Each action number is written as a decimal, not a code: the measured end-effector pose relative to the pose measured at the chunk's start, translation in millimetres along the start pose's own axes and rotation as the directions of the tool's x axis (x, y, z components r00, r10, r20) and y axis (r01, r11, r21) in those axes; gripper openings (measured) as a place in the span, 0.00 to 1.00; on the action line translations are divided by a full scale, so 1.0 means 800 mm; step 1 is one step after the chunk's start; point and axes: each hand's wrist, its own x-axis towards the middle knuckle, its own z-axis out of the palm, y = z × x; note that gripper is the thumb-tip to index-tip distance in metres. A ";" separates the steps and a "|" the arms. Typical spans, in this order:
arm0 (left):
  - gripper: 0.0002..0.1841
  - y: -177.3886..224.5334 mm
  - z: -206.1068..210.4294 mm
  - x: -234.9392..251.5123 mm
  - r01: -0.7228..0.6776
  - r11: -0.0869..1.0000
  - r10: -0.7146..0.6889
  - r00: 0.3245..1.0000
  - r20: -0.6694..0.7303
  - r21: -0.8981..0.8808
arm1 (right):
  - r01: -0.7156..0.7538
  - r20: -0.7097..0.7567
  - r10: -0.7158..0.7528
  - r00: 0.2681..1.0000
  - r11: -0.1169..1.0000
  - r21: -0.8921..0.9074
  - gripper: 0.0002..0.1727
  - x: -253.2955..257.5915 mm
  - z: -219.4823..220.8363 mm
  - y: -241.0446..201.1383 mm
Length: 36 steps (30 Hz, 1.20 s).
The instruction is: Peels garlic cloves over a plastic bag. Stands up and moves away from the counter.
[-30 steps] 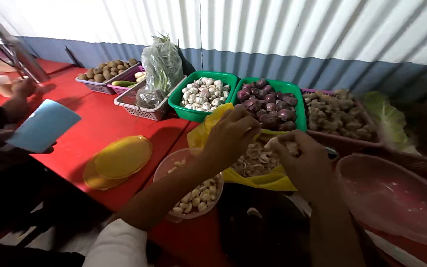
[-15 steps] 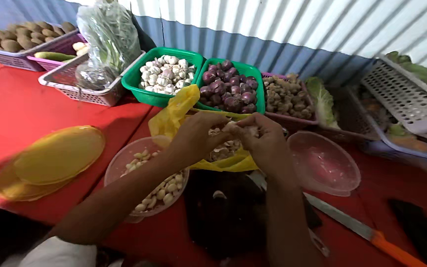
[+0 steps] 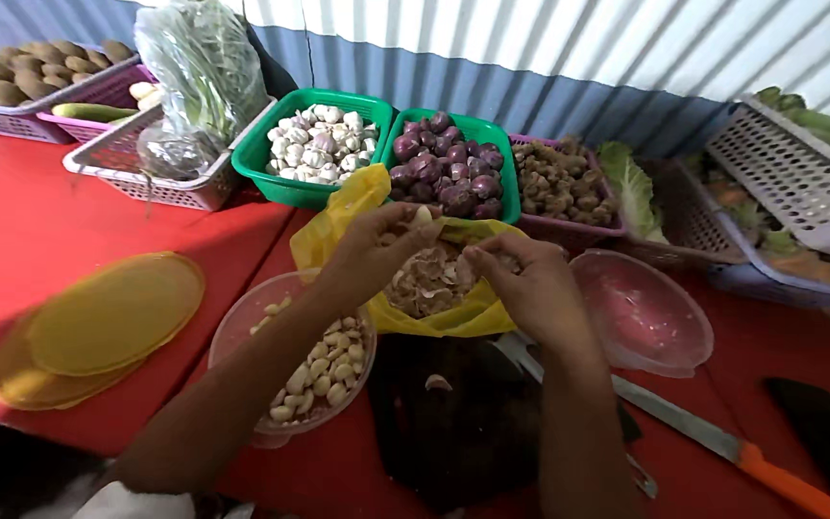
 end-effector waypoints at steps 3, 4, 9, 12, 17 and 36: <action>0.20 0.032 -0.032 -0.011 -0.091 0.980 0.095 0.995 -0.014 0.176 | -0.024 0.006 0.025 1.000 0.994 -0.106 0.11 0.005 0.005 0.002; 0.22 0.045 -0.044 -0.021 -0.100 0.960 0.105 0.994 -0.004 0.262 | -0.039 0.008 0.040 0.999 0.992 -0.123 0.10 0.007 0.006 0.002; 0.20 0.047 -0.094 -0.094 -0.159 0.697 0.045 0.983 0.179 0.699 | -0.157 -0.038 0.168 0.985 0.966 0.203 0.11 0.015 0.005 0.014; 0.21 0.023 -0.098 -0.112 -0.203 0.627 -0.084 0.942 0.324 0.752 | -0.169 0.049 0.207 0.977 0.616 0.769 0.17 0.022 0.009 0.028; 0.22 0.035 -0.041 -0.062 -0.290 0.625 0.130 0.954 0.270 0.725 | -0.285 0.242 0.236 0.941 0.174 0.943 0.23 0.020 0.025 0.007; 0.14 -0.012 -0.004 0.000 -0.042 0.990 0.048 0.998 -0.046 0.132 | -0.144 0.006 0.306 0.952 0.431 0.891 0.09 0.009 0.043 -0.010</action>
